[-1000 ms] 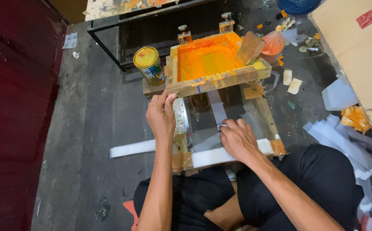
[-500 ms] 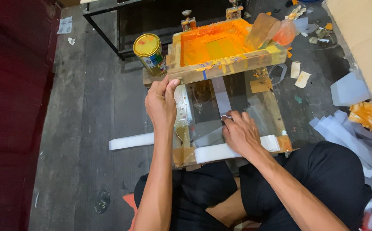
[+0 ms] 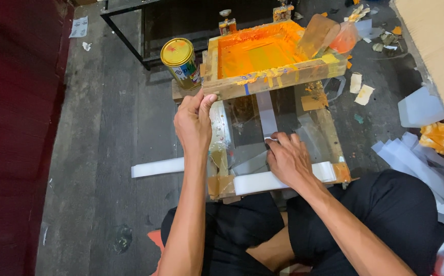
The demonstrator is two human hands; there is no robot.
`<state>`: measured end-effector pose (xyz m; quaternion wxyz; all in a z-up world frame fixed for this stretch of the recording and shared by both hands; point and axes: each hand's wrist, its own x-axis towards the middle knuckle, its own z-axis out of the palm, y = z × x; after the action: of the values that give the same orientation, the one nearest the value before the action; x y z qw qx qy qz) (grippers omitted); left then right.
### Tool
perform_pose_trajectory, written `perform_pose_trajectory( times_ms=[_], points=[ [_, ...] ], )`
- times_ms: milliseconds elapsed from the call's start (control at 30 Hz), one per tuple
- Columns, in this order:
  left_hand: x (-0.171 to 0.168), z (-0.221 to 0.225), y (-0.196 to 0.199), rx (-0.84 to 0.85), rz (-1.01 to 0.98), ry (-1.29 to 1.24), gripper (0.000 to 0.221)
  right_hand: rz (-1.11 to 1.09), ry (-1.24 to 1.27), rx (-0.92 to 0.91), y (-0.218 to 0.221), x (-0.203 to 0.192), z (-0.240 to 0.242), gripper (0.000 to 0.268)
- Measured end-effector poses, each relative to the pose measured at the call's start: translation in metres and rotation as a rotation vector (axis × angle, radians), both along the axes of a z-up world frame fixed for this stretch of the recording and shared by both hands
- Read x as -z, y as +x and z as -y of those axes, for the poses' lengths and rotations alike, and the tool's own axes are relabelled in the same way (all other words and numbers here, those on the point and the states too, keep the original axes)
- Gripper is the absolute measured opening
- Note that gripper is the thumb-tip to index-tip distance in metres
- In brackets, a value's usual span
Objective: Manual screen printing of orange ink onto white labels using a squeegee and a screen frame.
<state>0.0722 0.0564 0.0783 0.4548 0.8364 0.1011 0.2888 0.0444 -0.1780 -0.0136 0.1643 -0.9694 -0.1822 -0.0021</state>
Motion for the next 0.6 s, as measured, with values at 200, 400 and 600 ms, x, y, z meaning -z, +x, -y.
perform_pose_trajectory(
  times_ms=[200, 400, 600],
  points=[
    [-0.0027, 0.0009, -0.0021, -0.005, -0.016, 0.008, 0.033, 0.005, 0.001, 0.001, 0.0005, 0.0014, 0.0007, 0.032],
    [-0.0043, 0.0003, -0.0033, -0.001, -0.019, 0.02, 0.034, 0.009, 0.007, 0.002, 0.0014, 0.0004, 0.0008, 0.032],
    [-0.0057, -0.0007, -0.0014, 0.006, -0.019, 0.027, 0.034, 0.042, 0.038, 0.013, -0.0012, -0.0054, 0.0016, 0.032]
  ],
)
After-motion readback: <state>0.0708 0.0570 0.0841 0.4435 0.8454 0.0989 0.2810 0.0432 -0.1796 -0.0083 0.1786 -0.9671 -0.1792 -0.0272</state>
